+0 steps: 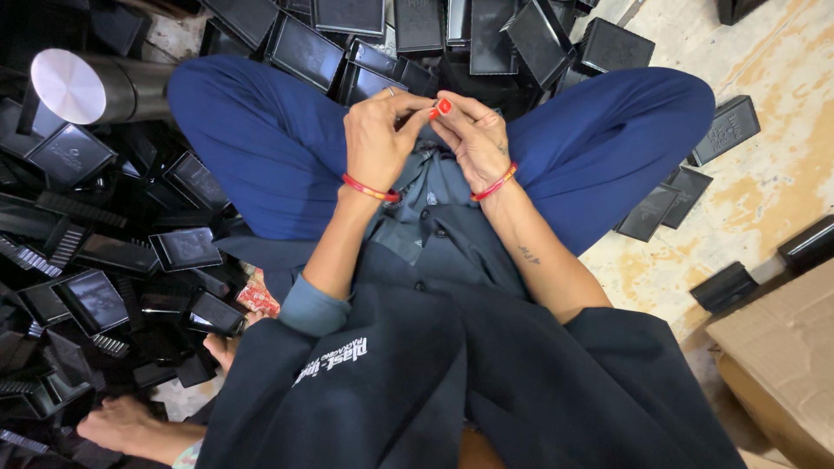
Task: The person sits on the floor surrounded by a large pile of small black plastic components. They repeatedly pick up individual pieces, inspect them, and place them into a cardboard box or a separate pile.
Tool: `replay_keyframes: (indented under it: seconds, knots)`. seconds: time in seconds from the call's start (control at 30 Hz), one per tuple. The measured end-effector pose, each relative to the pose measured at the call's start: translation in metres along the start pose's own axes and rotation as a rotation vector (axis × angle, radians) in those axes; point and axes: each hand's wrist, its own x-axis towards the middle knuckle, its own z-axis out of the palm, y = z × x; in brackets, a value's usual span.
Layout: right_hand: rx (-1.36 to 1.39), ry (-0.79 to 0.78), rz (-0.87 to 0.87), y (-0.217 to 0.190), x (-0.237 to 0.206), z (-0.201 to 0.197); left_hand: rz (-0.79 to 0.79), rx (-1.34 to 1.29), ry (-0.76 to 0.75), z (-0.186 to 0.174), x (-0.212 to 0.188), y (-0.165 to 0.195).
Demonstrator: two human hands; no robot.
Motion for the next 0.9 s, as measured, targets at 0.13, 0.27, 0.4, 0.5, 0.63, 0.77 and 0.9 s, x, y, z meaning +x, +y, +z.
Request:
replay_keyframes:
  seconds: [0.13,0.27,0.4,0.5,0.63,0.77,0.9]
  knots:
    - [-0.004,-0.019,0.013,0.004,0.005,-0.010,-0.145,-0.147,-0.095,-0.001,0.003,-0.011]
    - [0.006,-0.053,0.019,0.004,0.006,-0.010,-0.229,-0.210,-0.146,-0.001,0.004,-0.015]
    - [-0.053,-0.056,-0.008,0.001,0.002,-0.002,0.014,-0.011,0.021,0.002,0.000,-0.007]
    - [-0.014,-0.038,0.015,-0.002,-0.002,0.004,0.065,0.084,0.018,0.003,-0.002,0.001]
    - [0.042,-0.061,0.020,-0.003,-0.001,0.004,0.089,0.036,0.000,0.000,-0.002,0.007]
    - [0.064,-0.058,0.049,0.000,0.003,-0.001,0.086,0.082,-0.039,-0.003,0.001,0.007]
    - [0.103,-0.055,0.080,0.001,0.004,-0.005,0.110,0.088,-0.049,-0.006,0.003,0.007]
